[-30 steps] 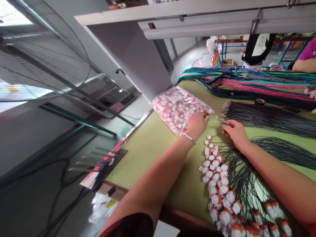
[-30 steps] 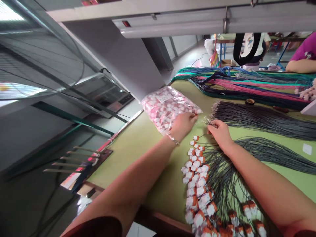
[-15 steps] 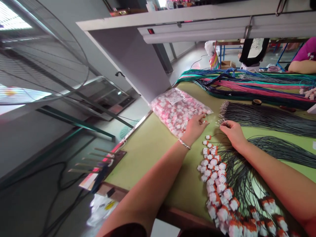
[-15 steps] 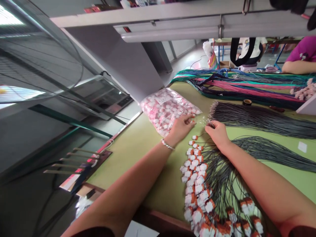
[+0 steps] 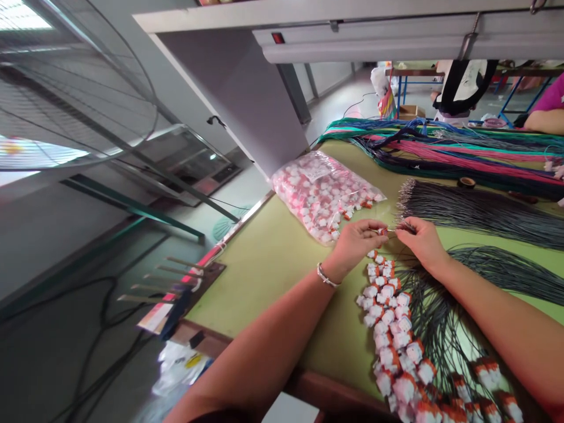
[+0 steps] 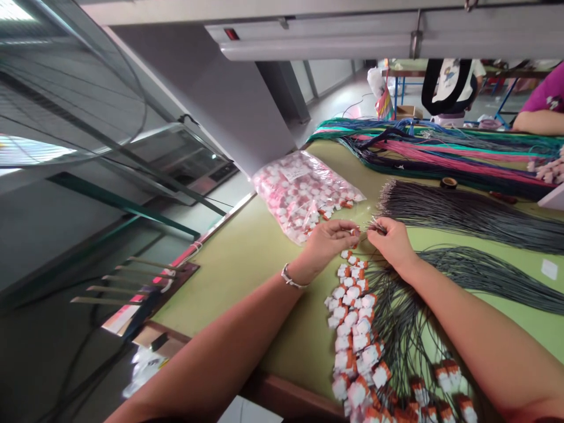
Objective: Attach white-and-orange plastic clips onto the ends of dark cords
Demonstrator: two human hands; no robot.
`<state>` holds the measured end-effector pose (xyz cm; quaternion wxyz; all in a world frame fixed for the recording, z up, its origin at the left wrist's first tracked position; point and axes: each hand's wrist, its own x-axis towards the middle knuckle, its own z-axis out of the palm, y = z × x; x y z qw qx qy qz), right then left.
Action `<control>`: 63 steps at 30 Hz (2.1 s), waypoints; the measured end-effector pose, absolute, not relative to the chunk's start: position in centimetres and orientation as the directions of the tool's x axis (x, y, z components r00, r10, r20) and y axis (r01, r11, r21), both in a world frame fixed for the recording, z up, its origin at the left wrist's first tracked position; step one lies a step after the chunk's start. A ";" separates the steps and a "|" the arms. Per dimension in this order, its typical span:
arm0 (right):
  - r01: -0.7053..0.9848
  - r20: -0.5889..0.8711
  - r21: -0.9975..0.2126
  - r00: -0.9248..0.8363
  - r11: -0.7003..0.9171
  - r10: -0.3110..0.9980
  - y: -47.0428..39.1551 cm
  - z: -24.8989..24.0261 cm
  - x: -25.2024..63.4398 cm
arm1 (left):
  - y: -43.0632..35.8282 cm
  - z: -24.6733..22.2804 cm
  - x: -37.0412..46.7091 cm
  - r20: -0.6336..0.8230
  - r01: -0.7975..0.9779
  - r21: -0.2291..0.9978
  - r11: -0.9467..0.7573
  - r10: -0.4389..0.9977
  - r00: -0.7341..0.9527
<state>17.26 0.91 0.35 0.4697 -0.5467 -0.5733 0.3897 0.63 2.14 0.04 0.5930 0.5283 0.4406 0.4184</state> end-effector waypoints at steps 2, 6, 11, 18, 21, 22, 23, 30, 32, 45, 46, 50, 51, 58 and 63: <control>0.265 0.107 -0.960 0.036 0.094 0.994 0.9 0.4 17.2 | 2.1 0.0 0.6 -0.085 -0.045 0.994 0.100 0.962 0.258; 0.289 0.103 -0.954 0.056 0.083 0.993 0.9 0.5 17.1 | 2.1 -0.1 0.5 -0.088 -0.052 0.993 0.105 0.962 0.260; 0.299 0.136 -0.948 0.067 0.110 0.988 0.8 0.4 17.2 | 2.1 0.0 0.4 -0.073 -0.125 0.986 0.112 0.957 0.281; 0.316 0.140 -0.942 0.059 0.114 0.988 0.7 0.4 17.1 | 2.1 0.0 0.2 -0.127 -0.284 0.934 0.217 0.944 0.306; 0.328 0.139 -0.938 0.056 0.113 0.989 0.7 0.5 17.0 | 2.0 0.0 0.2 -0.132 -0.266 0.937 0.228 0.933 0.335; 0.335 0.139 -0.936 0.056 0.113 0.989 0.7 0.5 17.0 | 2.0 0.0 0.2 -0.126 -0.266 0.938 0.223 0.933 0.338; 0.343 0.139 -0.933 0.058 0.111 0.989 0.7 0.5 17.0 | 2.0 0.0 0.2 -0.117 -0.267 0.940 0.213 0.935 0.336; 0.392 0.148 -0.912 0.047 0.118 0.988 0.7 0.2 16.8 | 2.1 -0.2 0.6 0.052 -0.147 0.989 -0.010 0.958 0.284; 0.400 0.135 -0.909 0.025 0.113 0.991 0.8 0.1 16.8 | 2.1 -0.3 0.8 0.042 -0.143 0.990 0.001 0.954 0.296; 0.383 0.065 -0.921 -0.019 0.067 0.998 1.2 0.1 17.4 | 2.4 -1.0 0.6 -0.081 -0.273 0.944 0.187 0.931 0.356; 0.394 0.063 -0.917 -0.020 0.066 0.998 1.2 0.0 17.4 | 2.3 -1.0 0.6 -0.084 -0.275 0.943 0.189 0.933 0.351; 0.404 0.070 -0.912 -0.028 0.076 0.997 1.2 -0.3 17.2 | 2.2 -0.9 0.9 -0.086 -0.300 0.934 0.192 0.939 0.333; 0.408 0.068 -0.910 -0.039 0.078 0.997 1.1 -0.4 17.2 | 2.1 -0.9 1.0 -0.086 -0.309 0.931 0.194 0.940 0.330; 0.404 0.074 -0.911 -0.039 0.083 0.997 1.1 -0.4 17.1 | 2.0 -0.9 1.5 -0.078 -0.293 0.940 0.177 0.945 0.318; 0.241 0.077 -0.968 0.045 0.064 0.996 1.7 0.1 18.0 | 1.3 0.2 0.6 -0.003 0.068 0.997 -0.036 0.867 0.499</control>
